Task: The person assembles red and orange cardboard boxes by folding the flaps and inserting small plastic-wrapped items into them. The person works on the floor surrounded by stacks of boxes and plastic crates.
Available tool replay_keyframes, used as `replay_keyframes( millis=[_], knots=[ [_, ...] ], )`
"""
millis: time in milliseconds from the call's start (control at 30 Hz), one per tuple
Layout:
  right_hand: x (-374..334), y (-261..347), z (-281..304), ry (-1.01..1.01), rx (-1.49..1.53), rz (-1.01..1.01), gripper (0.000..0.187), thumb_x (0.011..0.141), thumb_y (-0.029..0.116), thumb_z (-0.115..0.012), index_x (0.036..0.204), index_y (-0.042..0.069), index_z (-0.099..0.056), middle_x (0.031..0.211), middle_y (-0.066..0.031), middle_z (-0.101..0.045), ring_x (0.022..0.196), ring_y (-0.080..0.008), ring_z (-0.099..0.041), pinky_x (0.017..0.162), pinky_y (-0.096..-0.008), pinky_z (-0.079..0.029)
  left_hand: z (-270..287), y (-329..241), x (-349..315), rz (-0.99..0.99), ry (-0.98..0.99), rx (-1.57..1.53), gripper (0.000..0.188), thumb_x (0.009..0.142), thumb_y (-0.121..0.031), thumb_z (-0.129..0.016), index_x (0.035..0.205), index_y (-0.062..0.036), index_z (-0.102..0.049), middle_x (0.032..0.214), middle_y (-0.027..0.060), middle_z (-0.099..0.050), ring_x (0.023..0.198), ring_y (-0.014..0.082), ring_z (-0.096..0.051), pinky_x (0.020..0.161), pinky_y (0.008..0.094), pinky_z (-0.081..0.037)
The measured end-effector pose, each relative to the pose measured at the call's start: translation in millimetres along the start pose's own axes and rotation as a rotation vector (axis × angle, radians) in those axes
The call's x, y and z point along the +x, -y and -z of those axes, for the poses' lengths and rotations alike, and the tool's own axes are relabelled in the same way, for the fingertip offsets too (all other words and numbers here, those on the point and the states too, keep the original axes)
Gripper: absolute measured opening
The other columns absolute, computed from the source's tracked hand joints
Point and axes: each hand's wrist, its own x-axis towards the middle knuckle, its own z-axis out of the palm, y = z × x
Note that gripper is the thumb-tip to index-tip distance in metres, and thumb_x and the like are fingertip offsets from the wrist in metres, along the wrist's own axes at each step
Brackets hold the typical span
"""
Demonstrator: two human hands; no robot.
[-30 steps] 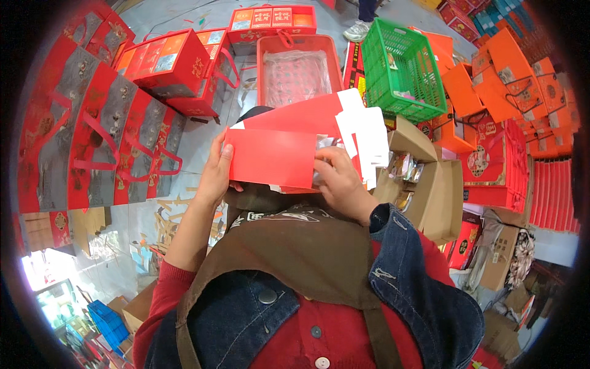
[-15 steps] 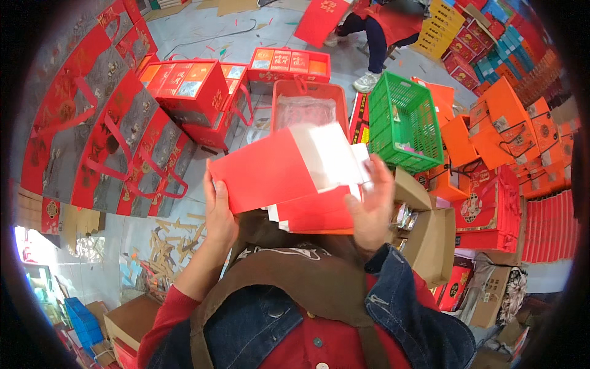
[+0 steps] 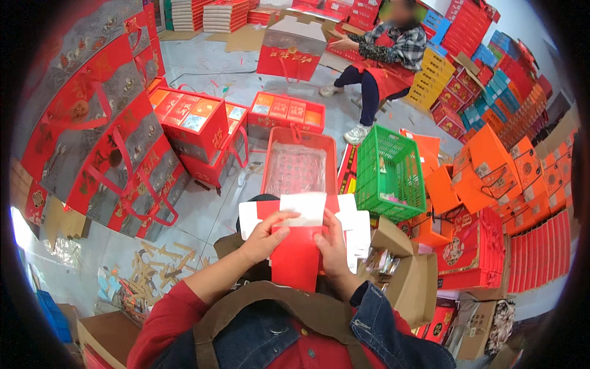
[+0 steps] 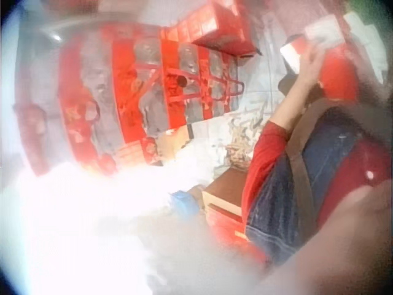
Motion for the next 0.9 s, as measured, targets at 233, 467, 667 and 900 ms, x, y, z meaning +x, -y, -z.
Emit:
replay_keyframes(
  millis=[233, 467, 667, 900],
  knots=[
    [7.2, -9.7, 17.2, -0.034, -0.123, 0.148, 0.054, 0.087, 0.005, -0.051, 0.137, -0.002, -0.031, 0.132, -0.0125, -0.04, 0.122, -0.0211, -0.04, 0.102, -0.0344, -0.034, -10.5, 4.7, 13.4, 0.025, 0.015, -0.017, 0.069, 0.095, -0.053, -0.031, 0.142, -0.0025, -0.029, 0.131, 0.0144, -0.045, 0.121, 0.0175, -0.043, 0.1, 0.033, -0.036],
    [0.6, 15.2, 16.3, 0.095, -0.4, 0.115, 0.039, 0.086, 0.013, -0.056, 0.122, -0.001, -0.052, 0.123, -0.0108, -0.047, 0.119, -0.0204, -0.043, 0.101, -0.0324, -0.032, -13.8, 1.3, 4.0, 0.1, -0.098, -0.025, 0.056, 0.098, -0.042, -0.032, 0.137, -0.0012, -0.038, 0.133, 0.0111, -0.045, 0.122, 0.0184, -0.04, 0.105, 0.0325, -0.028],
    [3.9, -1.4, 19.8, -0.042, -0.01, 0.078, 0.042, 0.084, 0.007, -0.061, 0.124, 0.004, -0.046, 0.115, -0.0095, -0.051, 0.112, -0.0155, -0.047, 0.097, -0.0297, -0.037, -17.6, 14.0, 13.3, 0.049, -0.225, -0.245, 0.036, 0.093, -0.025, -0.054, 0.12, -0.0008, -0.058, 0.121, 0.0083, -0.052, 0.115, 0.0167, -0.046, 0.101, 0.031, -0.033],
    [15.3, 1.2, 27.6, -0.025, -0.002, 0.308, 0.031, 0.088, 0.011, -0.059, 0.115, 0.004, -0.047, 0.11, -0.0129, -0.058, 0.104, -0.0193, -0.054, 0.093, -0.0331, -0.041, -26.1, 17.1, 20.3, -0.043, -0.339, -0.415, 0.009, 0.085, -0.008, -0.063, 0.088, -0.0041, -0.056, 0.107, 0.0091, -0.059, 0.094, 0.0138, -0.058, 0.084, 0.0285, -0.049]
  ],
)
